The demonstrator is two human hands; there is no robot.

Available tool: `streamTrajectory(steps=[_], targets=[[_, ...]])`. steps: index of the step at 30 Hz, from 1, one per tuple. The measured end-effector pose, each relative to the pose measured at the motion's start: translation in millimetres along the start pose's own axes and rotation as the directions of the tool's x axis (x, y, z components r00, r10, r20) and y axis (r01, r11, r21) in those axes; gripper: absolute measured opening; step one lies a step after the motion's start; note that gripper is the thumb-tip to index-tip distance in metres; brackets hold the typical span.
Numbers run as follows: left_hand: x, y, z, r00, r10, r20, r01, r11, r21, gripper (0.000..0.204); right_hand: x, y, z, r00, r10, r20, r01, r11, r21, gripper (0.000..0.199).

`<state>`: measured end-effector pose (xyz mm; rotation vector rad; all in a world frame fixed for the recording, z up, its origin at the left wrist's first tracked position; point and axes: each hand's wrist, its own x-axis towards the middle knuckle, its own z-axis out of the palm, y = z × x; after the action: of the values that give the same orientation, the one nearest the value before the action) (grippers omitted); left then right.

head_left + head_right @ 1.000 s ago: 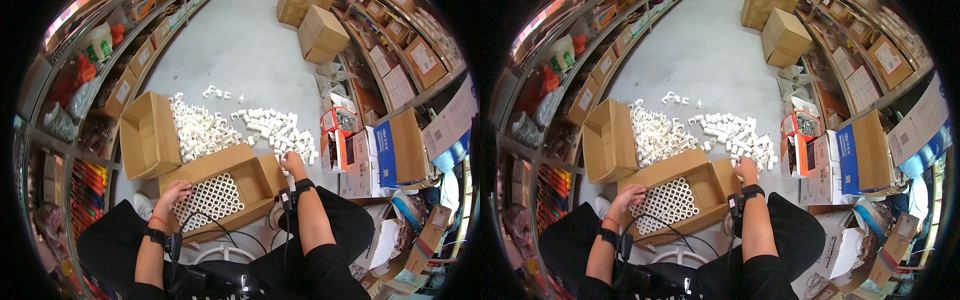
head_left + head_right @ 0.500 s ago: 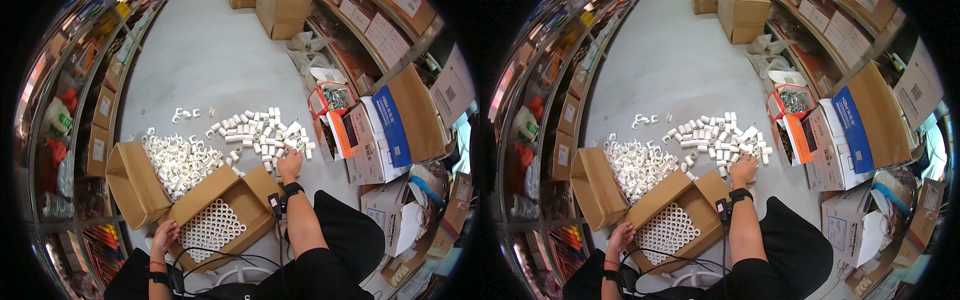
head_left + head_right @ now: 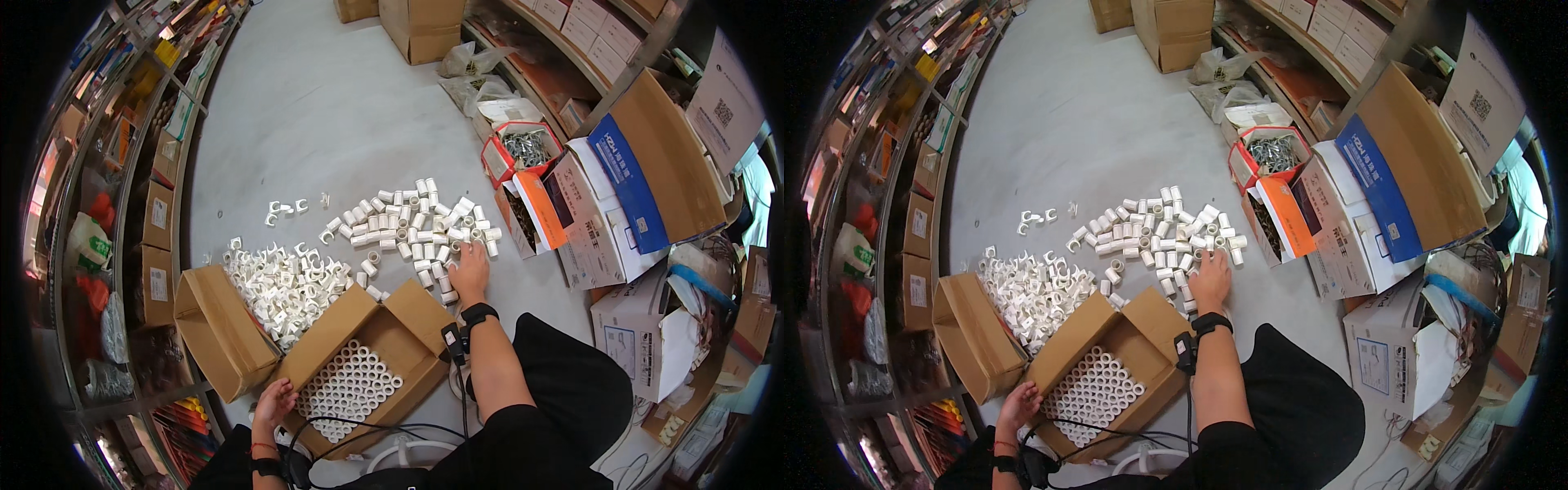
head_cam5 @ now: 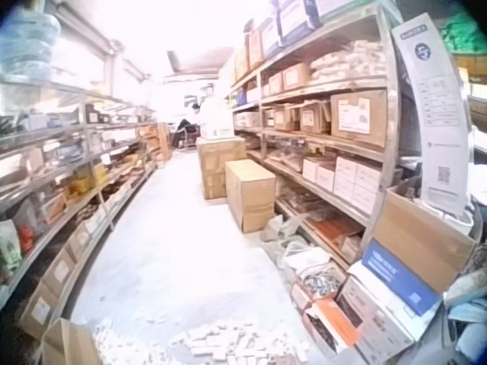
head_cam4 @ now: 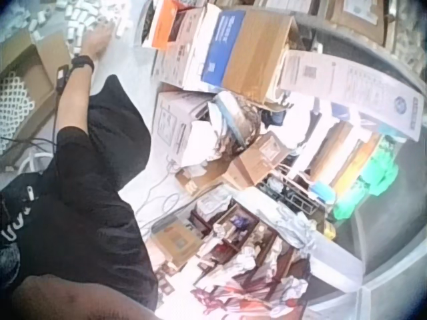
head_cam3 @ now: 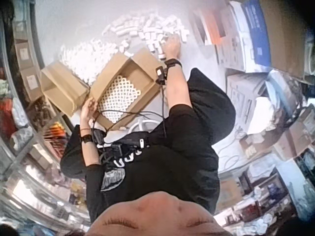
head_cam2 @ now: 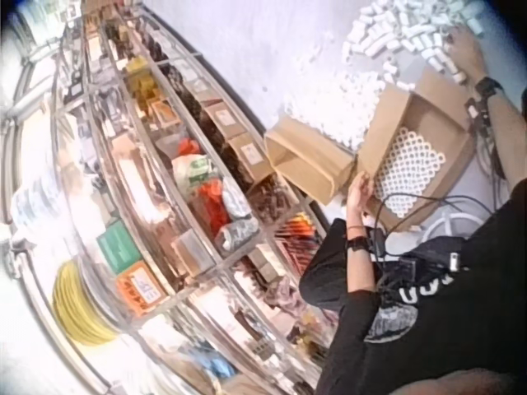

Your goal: The person sits on the floor and picks up small white plastic cylindrical parts, connecting them together by hand. The person then places the assembled parts into a cardboard box.

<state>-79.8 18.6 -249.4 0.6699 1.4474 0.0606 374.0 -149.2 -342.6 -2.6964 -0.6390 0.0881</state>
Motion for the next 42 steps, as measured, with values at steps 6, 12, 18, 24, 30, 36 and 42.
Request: streamTrajectory(steps=[6,12,18,24,30,36,42], targets=[[0,2,2,1.000,-0.009,0.001,0.009,1.000,0.027,0.022,4,8,6,0.993,-0.077,0.094,0.084,0.994,-0.071,0.036],[3,1,1,0.999,-0.014,0.040,0.014,1.000,0.010,0.023,13,13,11,0.988,-0.061,0.143,0.055,0.997,0.049,0.034],[-20,18,19,0.992,0.103,0.068,-0.107,0.993,0.054,0.026,14,9,21,0.998,0.056,0.030,-0.062,0.970,0.234,0.037],[-84,81,30,0.920,0.372,0.124,-0.377,0.926,0.018,0.025,36,-40,6,0.959,0.277,-0.063,-0.132,0.633,0.763,0.034],[-196,112,28,0.726,0.666,0.173,-0.673,0.739,-0.018,0.023,-31,-231,-132,0.665,-0.662,0.345,-0.633,-0.255,0.731,0.052],[-251,85,25,0.629,0.712,0.313,-0.709,0.690,-0.143,0.023,-177,-286,-267,0.045,-0.969,0.242,-0.916,0.057,0.398,0.063],[-276,67,15,0.586,0.710,0.391,-0.586,0.704,-0.400,0.025,-251,-250,-337,-0.260,-0.912,0.317,-0.868,0.364,0.337,0.088]])
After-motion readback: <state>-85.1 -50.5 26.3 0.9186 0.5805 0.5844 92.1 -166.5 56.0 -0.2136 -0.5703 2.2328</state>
